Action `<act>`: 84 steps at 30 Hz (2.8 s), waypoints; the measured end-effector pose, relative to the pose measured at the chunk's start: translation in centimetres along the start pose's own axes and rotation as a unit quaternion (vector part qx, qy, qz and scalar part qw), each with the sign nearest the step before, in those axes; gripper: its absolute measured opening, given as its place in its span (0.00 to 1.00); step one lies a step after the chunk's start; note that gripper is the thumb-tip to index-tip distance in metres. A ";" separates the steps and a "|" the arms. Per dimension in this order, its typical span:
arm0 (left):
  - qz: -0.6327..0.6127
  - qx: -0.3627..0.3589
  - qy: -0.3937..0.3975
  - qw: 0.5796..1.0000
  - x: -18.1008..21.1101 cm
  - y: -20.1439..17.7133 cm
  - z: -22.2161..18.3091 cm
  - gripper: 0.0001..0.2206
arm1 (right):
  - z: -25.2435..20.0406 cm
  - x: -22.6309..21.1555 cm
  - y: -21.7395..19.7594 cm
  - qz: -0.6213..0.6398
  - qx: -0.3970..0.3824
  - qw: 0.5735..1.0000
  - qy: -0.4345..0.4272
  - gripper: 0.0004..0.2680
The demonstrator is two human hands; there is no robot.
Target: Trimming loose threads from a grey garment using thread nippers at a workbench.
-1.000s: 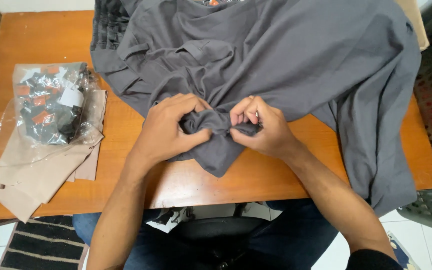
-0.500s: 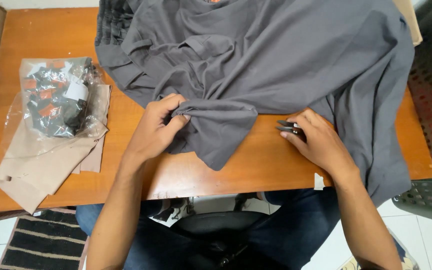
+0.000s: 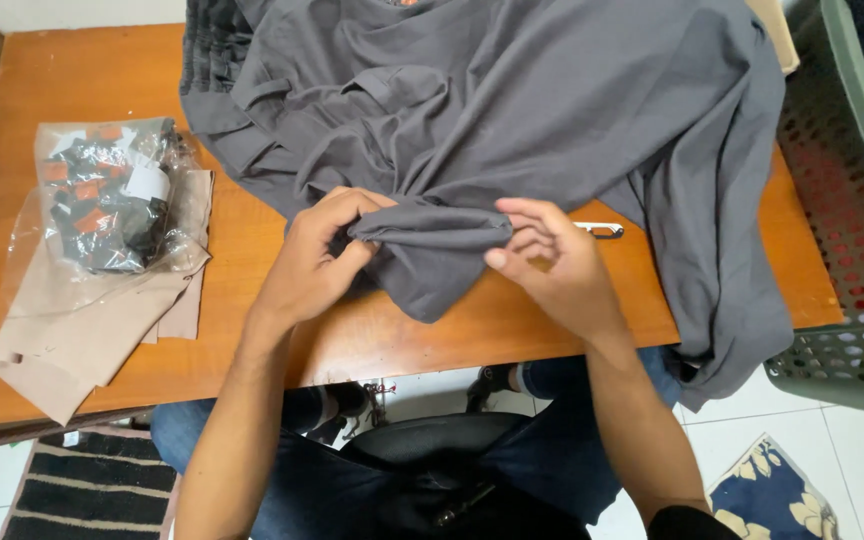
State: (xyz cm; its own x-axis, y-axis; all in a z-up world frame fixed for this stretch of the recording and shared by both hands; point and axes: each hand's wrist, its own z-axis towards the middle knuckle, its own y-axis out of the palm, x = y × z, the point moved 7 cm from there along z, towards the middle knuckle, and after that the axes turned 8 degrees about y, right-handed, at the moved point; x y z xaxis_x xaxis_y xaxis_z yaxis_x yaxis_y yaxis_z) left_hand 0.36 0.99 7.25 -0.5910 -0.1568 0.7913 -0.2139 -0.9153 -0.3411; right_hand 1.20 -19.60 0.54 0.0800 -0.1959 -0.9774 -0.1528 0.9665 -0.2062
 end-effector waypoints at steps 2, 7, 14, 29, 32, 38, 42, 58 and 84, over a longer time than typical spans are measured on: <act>0.030 -0.023 -0.009 0.999 0.7 0.3 -0.3 0.07 | 0.0 -0.1 1.1 0.039 0.026 0.999 -0.025 0.15; 0.141 -0.031 0.000 0.989 3.5 1.4 0.7 0.23 | -0.7 -2.5 1.6 0.087 0.031 0.989 -0.117 0.10; 0.079 0.032 0.090 0.992 3.8 3.1 2.0 0.04 | -3.4 -3.3 0.7 -0.031 0.171 0.978 -0.117 0.09; -0.214 0.027 -0.167 0.962 -0.8 3.2 2.3 0.08 | -3.2 -0.8 2.0 0.219 0.103 0.959 -0.150 0.07; -0.241 0.005 -0.180 0.954 -1.6 3.8 2.1 0.09 | -2.8 0.3 2.0 0.236 0.098 0.955 -0.147 0.07; -0.160 -0.027 -0.134 0.978 2.1 4.2 2.8 0.07 | -2.2 -0.8 1.7 0.222 0.114 0.963 -0.103 0.06; -0.037 -0.041 -0.098 0.994 4.8 3.8 2.9 0.06 | -2.2 -2.3 1.6 0.207 0.109 0.964 -0.128 0.06; -0.430 0.016 -0.214 0.877 -1.5 6.4 2.0 0.06 | -1.5 0.6 4.8 0.485 -0.035 0.874 -0.009 0.08; -0.225 -0.140 -0.093 0.960 2.2 4.7 4.7 0.10 | -0.7 0.9 -5.4 -0.481 0.029 0.876 0.013 0.11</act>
State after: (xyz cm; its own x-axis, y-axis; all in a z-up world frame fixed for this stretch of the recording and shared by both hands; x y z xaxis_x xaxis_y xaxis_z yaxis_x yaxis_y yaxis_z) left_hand 1.69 -5.40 9.73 -0.2474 0.1436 0.9582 -0.6310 -0.7743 -0.0469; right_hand 1.40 -25.17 0.72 0.1210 -0.9274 -0.3541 0.0235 0.3593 -0.9329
